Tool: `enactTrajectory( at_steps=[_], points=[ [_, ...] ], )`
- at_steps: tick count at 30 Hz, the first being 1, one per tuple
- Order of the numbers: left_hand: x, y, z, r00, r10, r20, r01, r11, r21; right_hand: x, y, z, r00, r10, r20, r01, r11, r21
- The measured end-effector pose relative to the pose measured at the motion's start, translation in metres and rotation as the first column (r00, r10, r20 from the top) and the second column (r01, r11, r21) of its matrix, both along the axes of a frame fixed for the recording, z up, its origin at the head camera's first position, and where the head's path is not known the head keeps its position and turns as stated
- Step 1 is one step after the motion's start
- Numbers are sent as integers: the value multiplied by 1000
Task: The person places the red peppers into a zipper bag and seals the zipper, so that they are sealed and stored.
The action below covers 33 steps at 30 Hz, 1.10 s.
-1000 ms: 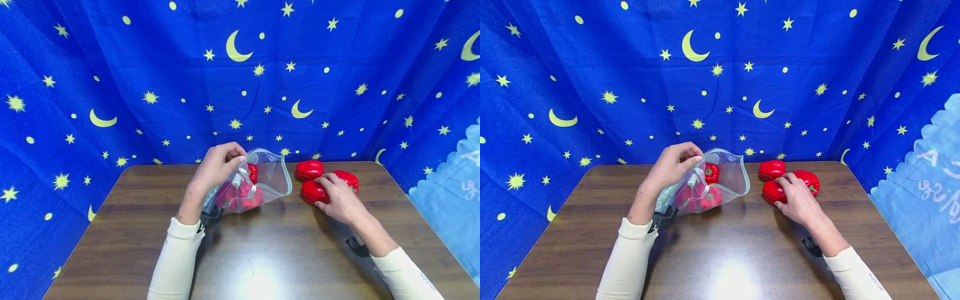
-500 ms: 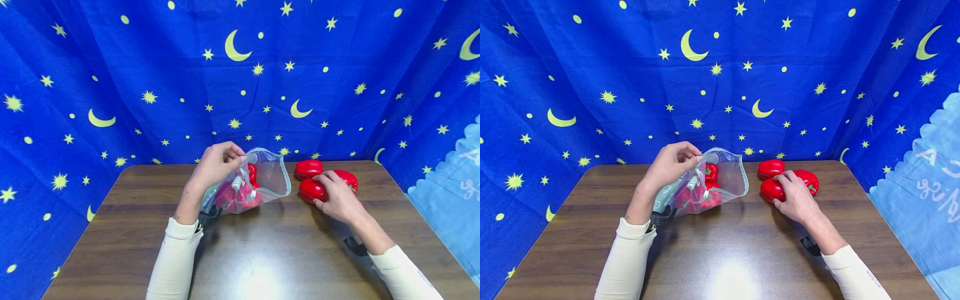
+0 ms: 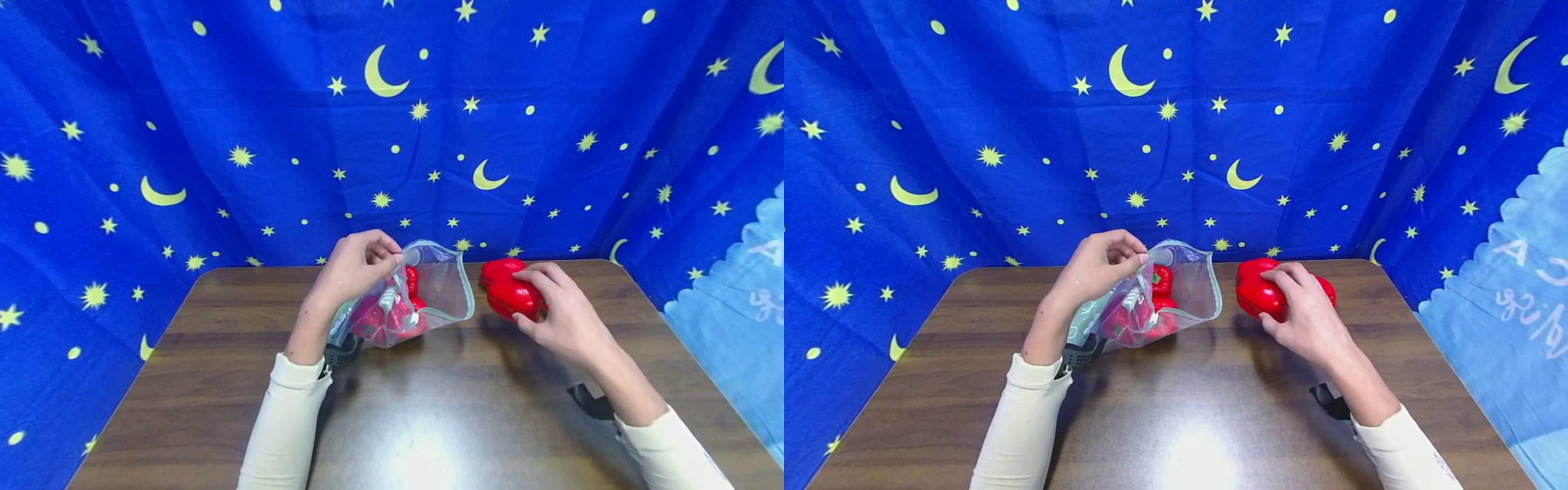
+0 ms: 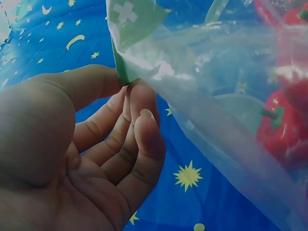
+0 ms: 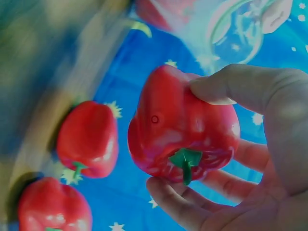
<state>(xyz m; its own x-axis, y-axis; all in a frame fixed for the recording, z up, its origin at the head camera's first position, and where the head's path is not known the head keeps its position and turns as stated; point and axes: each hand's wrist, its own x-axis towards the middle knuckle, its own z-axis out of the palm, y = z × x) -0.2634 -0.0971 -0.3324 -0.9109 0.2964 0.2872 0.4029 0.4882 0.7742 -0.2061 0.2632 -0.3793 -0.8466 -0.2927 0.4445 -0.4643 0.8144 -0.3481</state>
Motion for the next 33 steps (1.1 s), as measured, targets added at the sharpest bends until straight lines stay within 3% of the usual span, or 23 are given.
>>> enactTrajectory(
  at_steps=[10,16,33],
  points=[
    [-1,2,1,1000,-14,-27,14,1000,-1,12,-12,20,995,57,-78,-59,998,-28],
    [-1,2,0,1000,-5,-29,5,1000,-8,16,-26,29,995,77,-63,-80,995,-51],
    [0,4,-1,1000,-2,-24,1,1000,-27,-1,-67,29,986,166,-26,-168,981,-100]
  ],
)
